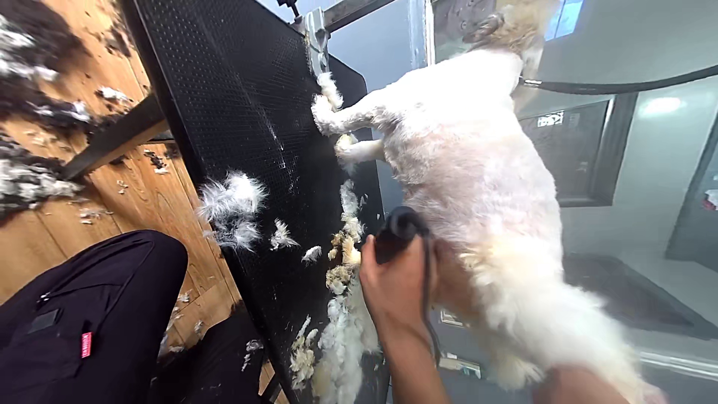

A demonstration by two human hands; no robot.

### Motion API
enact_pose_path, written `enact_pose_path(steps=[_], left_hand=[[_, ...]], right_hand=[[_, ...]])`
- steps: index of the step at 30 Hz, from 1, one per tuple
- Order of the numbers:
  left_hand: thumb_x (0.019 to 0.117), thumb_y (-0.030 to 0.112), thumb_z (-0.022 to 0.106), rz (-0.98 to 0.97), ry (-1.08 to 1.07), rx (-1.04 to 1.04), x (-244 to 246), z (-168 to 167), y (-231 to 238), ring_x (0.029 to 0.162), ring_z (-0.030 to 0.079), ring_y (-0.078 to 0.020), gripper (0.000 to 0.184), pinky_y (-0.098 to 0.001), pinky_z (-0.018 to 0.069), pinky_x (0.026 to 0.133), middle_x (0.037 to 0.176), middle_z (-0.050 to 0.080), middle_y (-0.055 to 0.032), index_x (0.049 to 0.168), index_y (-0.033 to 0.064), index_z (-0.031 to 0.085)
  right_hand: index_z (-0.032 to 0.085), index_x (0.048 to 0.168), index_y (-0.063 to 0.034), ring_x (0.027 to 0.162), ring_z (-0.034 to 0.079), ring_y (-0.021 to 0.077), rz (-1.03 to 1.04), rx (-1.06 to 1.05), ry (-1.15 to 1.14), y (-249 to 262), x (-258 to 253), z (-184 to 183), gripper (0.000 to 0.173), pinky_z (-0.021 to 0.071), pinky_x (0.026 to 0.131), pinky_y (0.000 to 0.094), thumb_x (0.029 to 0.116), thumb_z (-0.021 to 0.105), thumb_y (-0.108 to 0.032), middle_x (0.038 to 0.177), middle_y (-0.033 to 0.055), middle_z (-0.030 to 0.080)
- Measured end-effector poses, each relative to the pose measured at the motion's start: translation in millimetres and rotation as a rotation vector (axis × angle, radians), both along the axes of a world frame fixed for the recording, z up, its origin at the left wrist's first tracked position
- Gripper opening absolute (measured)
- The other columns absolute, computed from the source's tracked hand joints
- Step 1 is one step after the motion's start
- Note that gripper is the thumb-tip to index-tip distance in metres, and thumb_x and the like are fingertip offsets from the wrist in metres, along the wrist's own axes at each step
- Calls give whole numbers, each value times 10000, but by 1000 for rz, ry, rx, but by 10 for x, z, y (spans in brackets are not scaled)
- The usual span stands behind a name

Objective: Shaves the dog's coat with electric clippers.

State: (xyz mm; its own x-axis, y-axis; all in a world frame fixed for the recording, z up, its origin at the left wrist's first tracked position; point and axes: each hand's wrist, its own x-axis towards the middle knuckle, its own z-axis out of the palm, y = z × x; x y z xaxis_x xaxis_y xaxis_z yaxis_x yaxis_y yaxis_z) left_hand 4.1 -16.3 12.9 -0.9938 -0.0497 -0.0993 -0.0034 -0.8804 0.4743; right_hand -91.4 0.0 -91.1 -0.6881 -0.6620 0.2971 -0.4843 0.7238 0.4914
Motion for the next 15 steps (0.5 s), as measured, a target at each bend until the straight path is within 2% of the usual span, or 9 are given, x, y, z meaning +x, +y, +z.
enact_pose_path(steps=[2, 4, 6, 8, 10, 11, 12, 14, 15], left_hand=[[963, 118, 639, 87, -83, -56, -59, -91, 63, 769, 635, -151, 234, -287, 523, 657, 857, 667, -124, 1082, -82, 662], [1032, 180, 585, -97, -28, -73, 52, -90, -177, 702, 566, -126, 212, -303, 484, 640, 783, 572, -57, 953, -15, 614], [1061, 223, 545, -242, 13, -88, 131, -67, -374, 640, 543, -115, 262, -305, 482, 605, 732, 528, -30, 906, 13, 572], [1069, 243, 530, -270, 6, -86, 158, -72, -414, 576, 554, -104, 255, -288, 507, 548, 703, 541, -18, 957, 19, 577], [1073, 274, 525, -282, -23, -106, 168, -102, -436, 528, 561, -105, 252, -284, 522, 506, 668, 549, -3, 970, 49, 572], [1076, 282, 519, -293, -25, -118, 160, -131, -467, 510, 555, -110, 253, -283, 525, 488, 659, 541, -5, 968, 57, 559], [1077, 279, 519, -293, -16, -146, 155, -171, -509, 507, 558, -115, 251, -281, 529, 480, 659, 543, -12, 972, 54, 558], [1077, 246, 505, -291, 47, -250, 136, -301, -598, 560, 591, -117, 246, -278, 547, 535, 681, 576, -19, 965, 41, 583], [1076, 227, 499, -299, 95, -337, 98, -390, -667, 607, 617, -122, 250, -286, 566, 586, 710, 609, -27, 973, 27, 609]], right_hand=[[602, 1339, 9, 1047, 657, 377, 126, 6, -189, 64, -30, 57, 565, 558, 872, 524, 879, 715, -298, 1170, 223, 657], [673, 1261, -22, 969, 677, 362, 332, 4, -375, 223, -13, 67, 509, 577, 780, 514, 809, 770, -235, 1076, 197, 676], [703, 1232, -99, 983, 713, 340, 515, 55, -450, 438, 43, -1, 477, 611, 721, 470, 771, 775, -201, 1106, 163, 712], [698, 1215, -165, 1069, 714, 340, 611, 85, -450, 646, 148, -57, 381, 621, 790, 470, 840, 741, -219, 1171, 145, 727], [744, 1179, -172, 1223, 665, 325, 566, 71, -488, 800, 358, 14, 257, 550, 1006, 475, 955, 619, -176, 1256, 111, 726], [727, 1203, -187, 1303, 608, 263, 582, 8, -494, 1015, 348, -83, 259, 466, 1122, 411, 1041, 528, -225, 1302, 75, 699], [759, 1083, -153, 1171, 663, 272, 826, -264, -383, 1304, 170, -461, 275, 490, 1082, 390, 1045, 519, -281, 1141, 107, 733], [696, 1115, -182, 1055, 699, 211, 792, -170, -412, 1595, 383, -225, 240, 571, 930, 365, 1071, 506, -321, 1065, 71, 726], [636, 1214, -215, 1142, 658, 217, 803, -123, -473, 1676, 476, -69, 208, 536, 995, 371, 1087, 483, -274, 1164, 58, 694]])
